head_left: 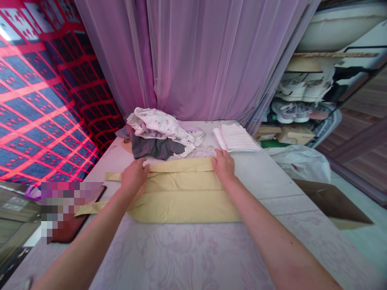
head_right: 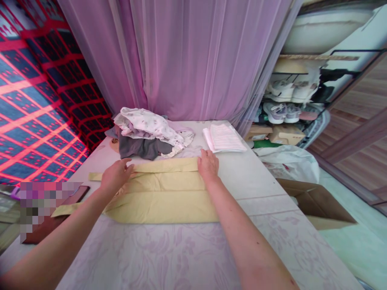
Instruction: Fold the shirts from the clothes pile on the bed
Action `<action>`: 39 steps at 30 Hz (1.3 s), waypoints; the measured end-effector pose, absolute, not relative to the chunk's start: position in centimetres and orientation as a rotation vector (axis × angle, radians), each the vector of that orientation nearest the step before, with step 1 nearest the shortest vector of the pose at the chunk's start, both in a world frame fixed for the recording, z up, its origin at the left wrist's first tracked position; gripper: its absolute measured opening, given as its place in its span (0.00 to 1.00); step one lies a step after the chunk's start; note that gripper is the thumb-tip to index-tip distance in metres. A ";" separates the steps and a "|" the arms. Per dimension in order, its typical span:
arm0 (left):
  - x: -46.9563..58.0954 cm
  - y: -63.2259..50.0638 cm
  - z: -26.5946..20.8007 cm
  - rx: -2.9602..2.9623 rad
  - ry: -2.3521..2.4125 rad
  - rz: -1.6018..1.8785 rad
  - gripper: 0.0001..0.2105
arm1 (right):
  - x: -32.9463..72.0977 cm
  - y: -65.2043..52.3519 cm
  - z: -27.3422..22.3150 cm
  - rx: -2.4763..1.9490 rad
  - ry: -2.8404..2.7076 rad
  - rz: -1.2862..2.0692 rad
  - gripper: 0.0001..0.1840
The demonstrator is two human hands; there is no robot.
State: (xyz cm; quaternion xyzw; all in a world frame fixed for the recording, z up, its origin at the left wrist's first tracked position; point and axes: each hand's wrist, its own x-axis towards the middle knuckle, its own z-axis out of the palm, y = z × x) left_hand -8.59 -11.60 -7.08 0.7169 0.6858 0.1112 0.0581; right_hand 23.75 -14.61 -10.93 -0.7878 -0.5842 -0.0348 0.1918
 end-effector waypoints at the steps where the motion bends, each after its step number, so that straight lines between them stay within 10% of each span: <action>1: -7.8 -11.9 -6.9 2.307 2.001 0.319 0.21 | 22.9 -14.6 -10.6 -2.117 -1.724 -0.100 0.25; 17: -4.8 -11.6 -12.1 2.601 1.432 -0.113 0.29 | 23.1 -16.9 -12.5 -2.285 -2.098 0.403 0.33; 39: -10.3 -20.9 -5.0 2.395 1.265 -0.067 0.11 | 26.1 -29.2 -7.8 -1.796 -1.972 0.967 0.09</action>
